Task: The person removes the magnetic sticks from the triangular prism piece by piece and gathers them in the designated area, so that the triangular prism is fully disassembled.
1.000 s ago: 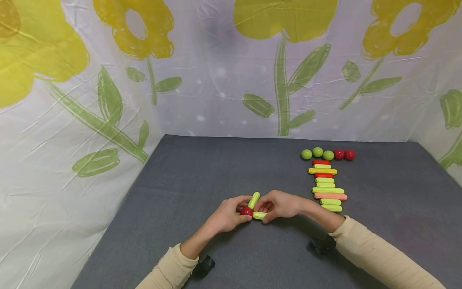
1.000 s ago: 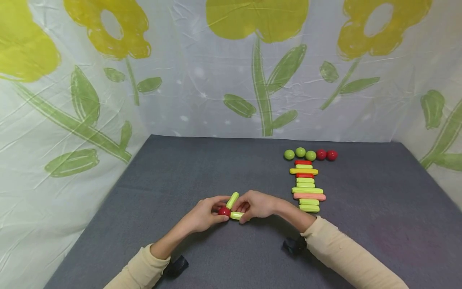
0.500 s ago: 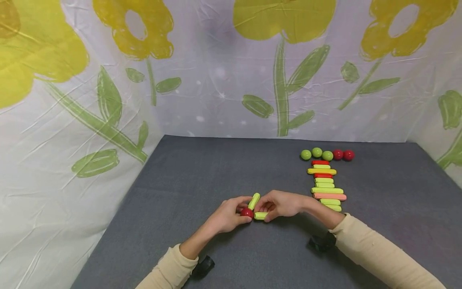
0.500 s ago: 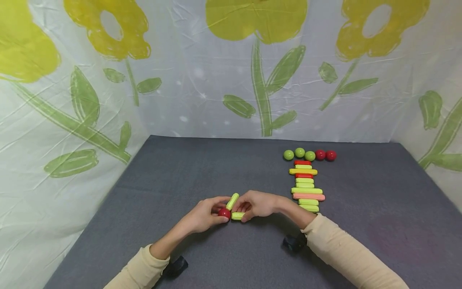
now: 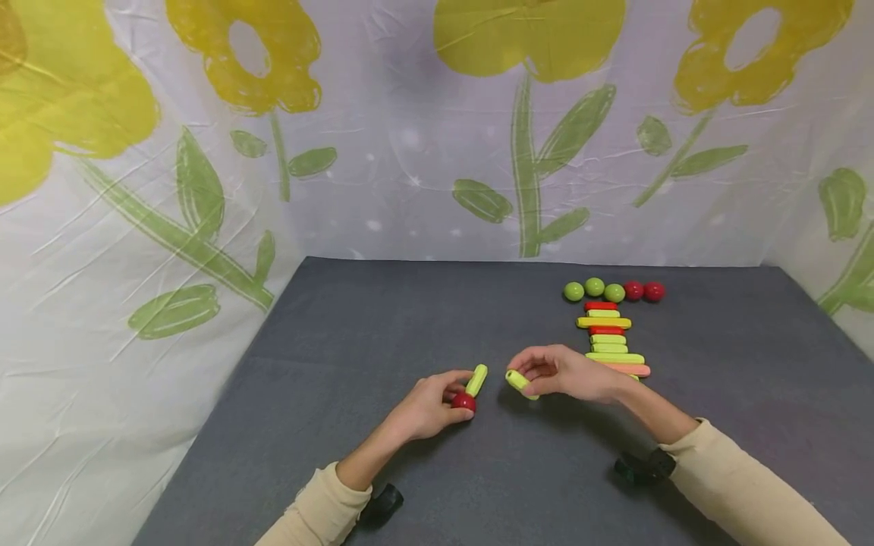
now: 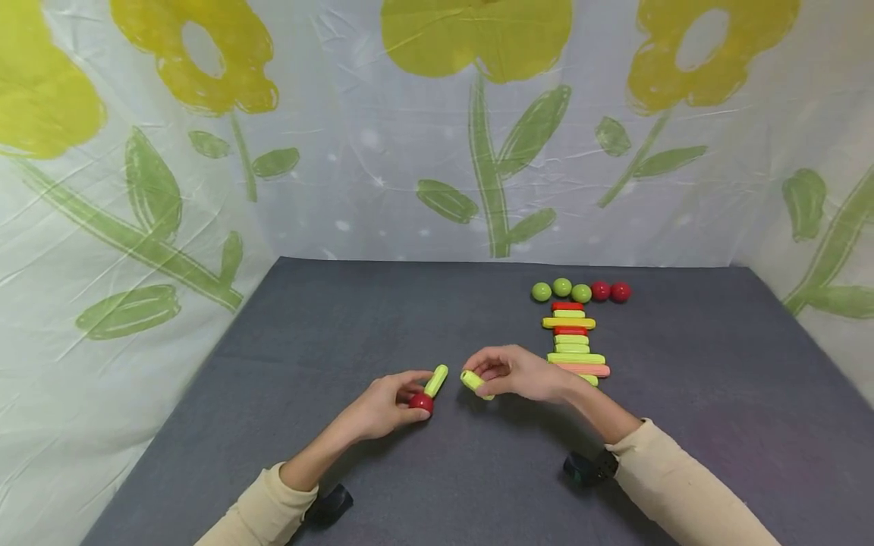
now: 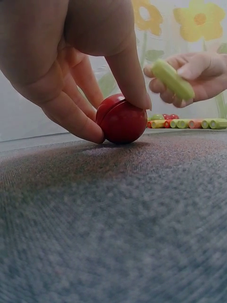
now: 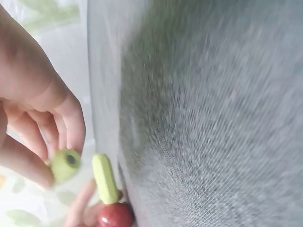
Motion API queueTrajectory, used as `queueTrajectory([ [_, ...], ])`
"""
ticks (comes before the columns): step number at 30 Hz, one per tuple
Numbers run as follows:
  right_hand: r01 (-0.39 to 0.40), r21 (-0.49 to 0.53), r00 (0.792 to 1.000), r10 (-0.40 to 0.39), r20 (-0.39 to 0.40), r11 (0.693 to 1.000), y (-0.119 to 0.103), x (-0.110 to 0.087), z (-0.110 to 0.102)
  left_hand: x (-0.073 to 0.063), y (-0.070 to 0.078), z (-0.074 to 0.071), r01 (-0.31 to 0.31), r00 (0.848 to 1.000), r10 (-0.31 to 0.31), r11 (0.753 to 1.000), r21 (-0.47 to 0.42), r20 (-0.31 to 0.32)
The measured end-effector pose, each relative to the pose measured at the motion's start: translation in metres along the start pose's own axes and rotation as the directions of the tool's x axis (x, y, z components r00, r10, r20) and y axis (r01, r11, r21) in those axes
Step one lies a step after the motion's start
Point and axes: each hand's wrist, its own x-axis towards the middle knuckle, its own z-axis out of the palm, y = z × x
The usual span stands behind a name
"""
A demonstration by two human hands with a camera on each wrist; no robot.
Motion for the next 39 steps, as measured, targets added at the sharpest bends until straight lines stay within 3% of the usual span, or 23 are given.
queueTrajectory([
  [4, -0.035, 0.07, 0.987, 0.046, -0.156, 0.997, 0.001, -0.017, -0.01, -0.001, -0.001, 0.0, -0.015, 1.0, 0.015, 1.0, 0.0, 0.008],
  [9, -0.054, 0.276, 0.935, 0.146, -0.323, 0.96, 0.002, -0.034, -0.016, -0.002, -0.002, -0.002, -0.013, 1.0, 0.013, 1.0, -0.014, 0.013],
  [12, -0.049, 0.344, 0.911, 0.183, -0.37, 0.938, 0.002, -0.044, -0.018, -0.002, -0.002, -0.002, -0.01, 1.0, 0.01, 1.0, -0.022, 0.015],
  [21, -0.106, 0.347, 0.897, 0.241, -0.371, 0.932, 0.01, -0.073, -0.017, -0.002, -0.002, -0.002, 0.012, 1.0, -0.011, 0.999, -0.037, 0.017],
  [28, -0.094, 0.423, 0.894, 0.264, -0.363, 0.901, 0.015, -0.089, -0.012, -0.001, -0.001, -0.002, 0.011, 1.0, -0.011, 0.999, -0.033, 0.017],
  [39, -0.139, 0.475, 0.858, 0.345, -0.381, 0.869, 0.019, -0.105, -0.007, 0.0, -0.001, -0.001, 0.022, 1.0, -0.022, 1.0, -0.011, 0.01],
])
